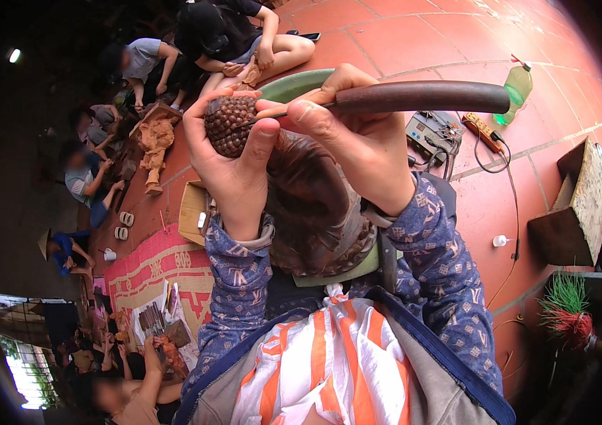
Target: The person carves a dark wooden object, likely a Buddha head, using a chisel and mallet. They hold the object in their left hand and strike the chisel with the mallet to shape the surface details. The person occasionally rotates the object to access different areas for carving.
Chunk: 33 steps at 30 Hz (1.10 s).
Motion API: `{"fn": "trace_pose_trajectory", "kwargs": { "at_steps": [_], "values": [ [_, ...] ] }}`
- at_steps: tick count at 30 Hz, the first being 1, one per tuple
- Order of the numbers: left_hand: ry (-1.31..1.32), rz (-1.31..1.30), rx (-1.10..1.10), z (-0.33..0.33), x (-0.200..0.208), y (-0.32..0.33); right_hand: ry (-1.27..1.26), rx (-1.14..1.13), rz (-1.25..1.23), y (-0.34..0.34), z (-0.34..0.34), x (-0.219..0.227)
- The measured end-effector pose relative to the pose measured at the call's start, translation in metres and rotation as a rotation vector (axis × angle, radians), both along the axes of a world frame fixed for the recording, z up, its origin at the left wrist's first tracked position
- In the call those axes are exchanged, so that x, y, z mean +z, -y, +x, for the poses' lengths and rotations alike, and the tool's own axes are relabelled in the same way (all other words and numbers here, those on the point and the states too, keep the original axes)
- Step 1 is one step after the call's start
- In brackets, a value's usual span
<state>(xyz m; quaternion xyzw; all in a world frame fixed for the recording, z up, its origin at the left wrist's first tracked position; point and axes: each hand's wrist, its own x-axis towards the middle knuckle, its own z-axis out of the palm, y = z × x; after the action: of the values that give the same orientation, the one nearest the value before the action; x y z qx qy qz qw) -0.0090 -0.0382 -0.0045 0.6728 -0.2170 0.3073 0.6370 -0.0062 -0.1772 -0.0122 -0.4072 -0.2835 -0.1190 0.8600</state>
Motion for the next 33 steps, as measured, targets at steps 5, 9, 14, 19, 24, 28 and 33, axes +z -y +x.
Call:
{"fn": "trace_pose_trajectory", "kwargs": {
  "at_steps": [5, 9, 14, 19, 24, 28, 33],
  "values": [
    [-0.022, 0.013, -0.007, -0.001, 0.0, -0.002, 0.07, -0.032, -0.012, -0.001, 0.001, -0.005],
    [-0.032, 0.017, -0.016, -0.001, 0.0, -0.003, 0.043, -0.024, -0.016, -0.004, -0.002, -0.003],
    [-0.032, 0.015, -0.039, -0.001, 0.002, -0.003, 0.054, -0.052, -0.045, -0.002, -0.006, -0.007],
    [-0.018, -0.013, -0.057, 0.001, -0.001, -0.003, -0.031, -0.025, -0.005, -0.002, -0.009, -0.007],
    [-0.026, 0.0, -0.043, 0.0, 0.0, -0.003, -0.117, -0.113, -0.034, -0.009, -0.019, 0.002],
    [-0.021, -0.022, -0.051, 0.001, -0.001, -0.002, -0.137, -0.152, -0.029, -0.011, -0.022, 0.002],
    [-0.032, -0.015, -0.053, 0.001, -0.001, -0.002, -0.148, -0.148, -0.025, -0.012, -0.02, -0.001]
  ]
}}
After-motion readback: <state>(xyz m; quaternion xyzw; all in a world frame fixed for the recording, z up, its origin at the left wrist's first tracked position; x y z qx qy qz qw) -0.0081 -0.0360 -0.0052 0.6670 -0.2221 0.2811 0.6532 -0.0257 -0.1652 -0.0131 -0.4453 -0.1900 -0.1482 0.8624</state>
